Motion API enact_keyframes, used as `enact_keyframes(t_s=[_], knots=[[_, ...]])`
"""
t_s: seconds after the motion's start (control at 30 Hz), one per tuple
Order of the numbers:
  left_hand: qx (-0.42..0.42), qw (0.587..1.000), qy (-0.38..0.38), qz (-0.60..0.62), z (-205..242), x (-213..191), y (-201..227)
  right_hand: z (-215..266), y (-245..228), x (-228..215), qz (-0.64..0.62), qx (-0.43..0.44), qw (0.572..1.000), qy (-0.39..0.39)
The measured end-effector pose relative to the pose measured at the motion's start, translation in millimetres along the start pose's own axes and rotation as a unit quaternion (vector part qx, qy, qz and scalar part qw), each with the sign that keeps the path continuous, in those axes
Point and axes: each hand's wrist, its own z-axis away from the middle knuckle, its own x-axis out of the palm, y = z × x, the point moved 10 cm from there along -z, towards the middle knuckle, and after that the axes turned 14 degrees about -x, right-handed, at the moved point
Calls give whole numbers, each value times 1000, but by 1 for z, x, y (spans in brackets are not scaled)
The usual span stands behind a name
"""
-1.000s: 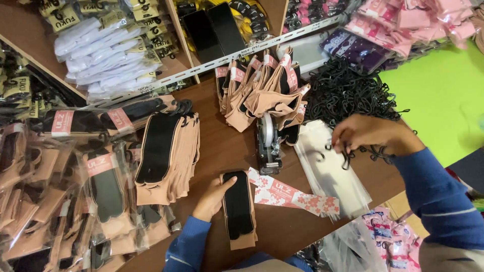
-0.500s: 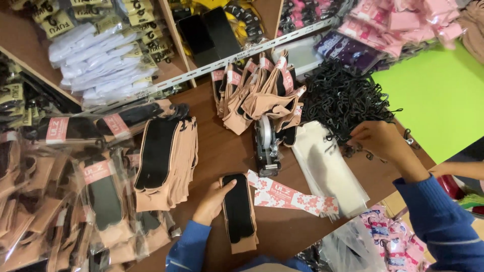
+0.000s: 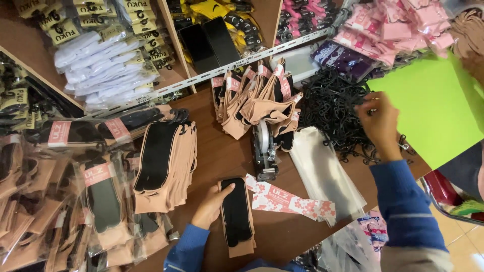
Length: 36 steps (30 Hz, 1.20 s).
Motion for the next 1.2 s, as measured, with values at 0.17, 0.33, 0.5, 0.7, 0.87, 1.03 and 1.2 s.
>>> enact_keyframes(t_s=[0.17,0.33,0.5,0.7,0.87,1.03,1.2], knots=[[3,1000,24,-9,-9,-11,-11,5,-1,20,-8,-20,1000,12],[-102,990,61,-79,-35,-30,-54,8,4,26,-22,24,999,23],[-103,993,36,-48,-26,-24,-73,13,12,25,-27,42,998,29],[-36,995,-89,37,0,-10,-68,17,22,30,-29,63,998,7],[-33,996,-81,32,10,-24,-68,19,-40,27,-31,89,994,-57],[-23,998,-16,-52,33,-36,-64,43,-180,77,-325,-88,917,-212],[100,994,34,-16,35,-49,-61,112,-304,188,-417,-117,847,-310]])
